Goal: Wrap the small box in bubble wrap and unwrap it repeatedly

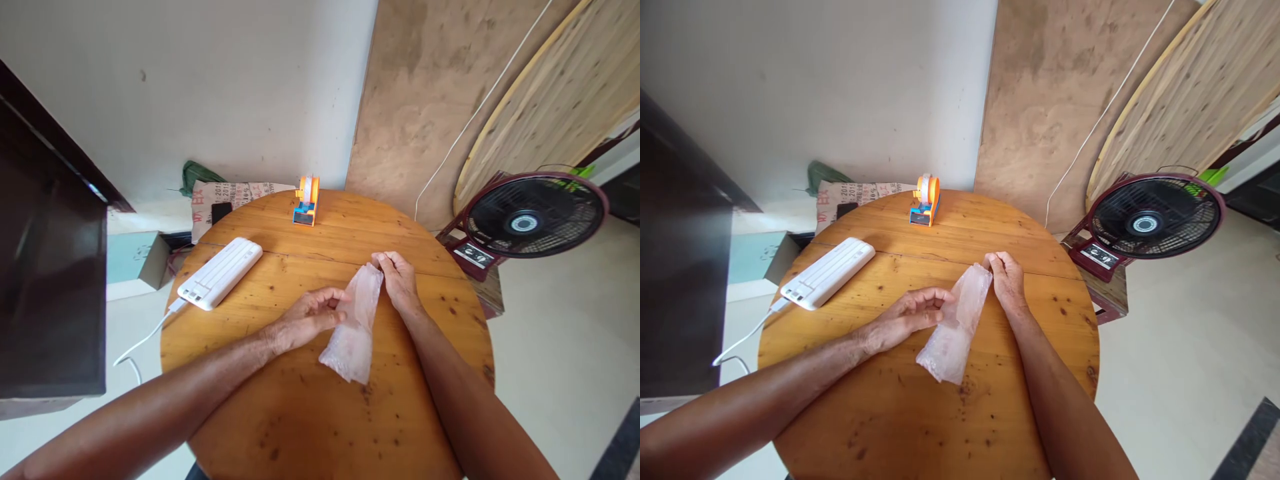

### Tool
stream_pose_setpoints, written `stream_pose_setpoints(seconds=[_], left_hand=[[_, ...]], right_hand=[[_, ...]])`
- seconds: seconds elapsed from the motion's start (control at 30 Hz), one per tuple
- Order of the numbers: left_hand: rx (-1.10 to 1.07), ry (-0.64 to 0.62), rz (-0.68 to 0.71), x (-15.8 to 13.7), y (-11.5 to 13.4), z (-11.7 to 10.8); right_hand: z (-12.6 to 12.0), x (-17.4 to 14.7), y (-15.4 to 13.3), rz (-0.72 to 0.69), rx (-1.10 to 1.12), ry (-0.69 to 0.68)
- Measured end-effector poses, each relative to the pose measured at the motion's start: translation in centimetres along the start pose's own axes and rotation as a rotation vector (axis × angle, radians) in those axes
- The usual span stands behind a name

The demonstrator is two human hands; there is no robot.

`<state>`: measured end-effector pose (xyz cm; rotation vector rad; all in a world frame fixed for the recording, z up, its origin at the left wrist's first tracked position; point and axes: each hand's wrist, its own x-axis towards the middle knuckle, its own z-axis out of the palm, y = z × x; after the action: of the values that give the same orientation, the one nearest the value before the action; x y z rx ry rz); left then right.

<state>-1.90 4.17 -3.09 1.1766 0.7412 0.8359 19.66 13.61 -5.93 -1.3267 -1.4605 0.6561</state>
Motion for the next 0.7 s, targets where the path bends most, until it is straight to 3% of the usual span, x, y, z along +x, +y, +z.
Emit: stream_pose_setpoints(seconds=[0.13, 0.27, 0.33, 0.4, 0.47, 0.7], left_hand=[[-0.007, 0.061, -0.019, 0.6, -1.0, -0.1], [0.051, 0.131, -0.017, 0.8, -1.4, -0.3], [0.087, 0.159, 0.009, 0.9, -1.4, -0.4], [0.112, 0.162, 0.048, 1.0, -1.5, -0.3], [0.137, 0.137, 0.100, 1.1, -1.4, -0.3], [0.360, 0.106, 0.181, 0.8, -1.0, -0.2]], right_hand=[[-0.6, -0.1, -0.6, -0.011, 0.066, 0.035], [-1.9, -1.3, -4.4, -0.084, 0.067, 0.090], [-2.6, -2.3, -6.7, -0.075, 0.035, -0.030], [-2.8, -3.3, -8.5, -0.033, -0.042, -0.297], [-2.6, -4.2, -9.4, -0.027, -0.151, -0.477], [-0.4, -5.4, -8.7, -0.017, -0.515, -0.511]])
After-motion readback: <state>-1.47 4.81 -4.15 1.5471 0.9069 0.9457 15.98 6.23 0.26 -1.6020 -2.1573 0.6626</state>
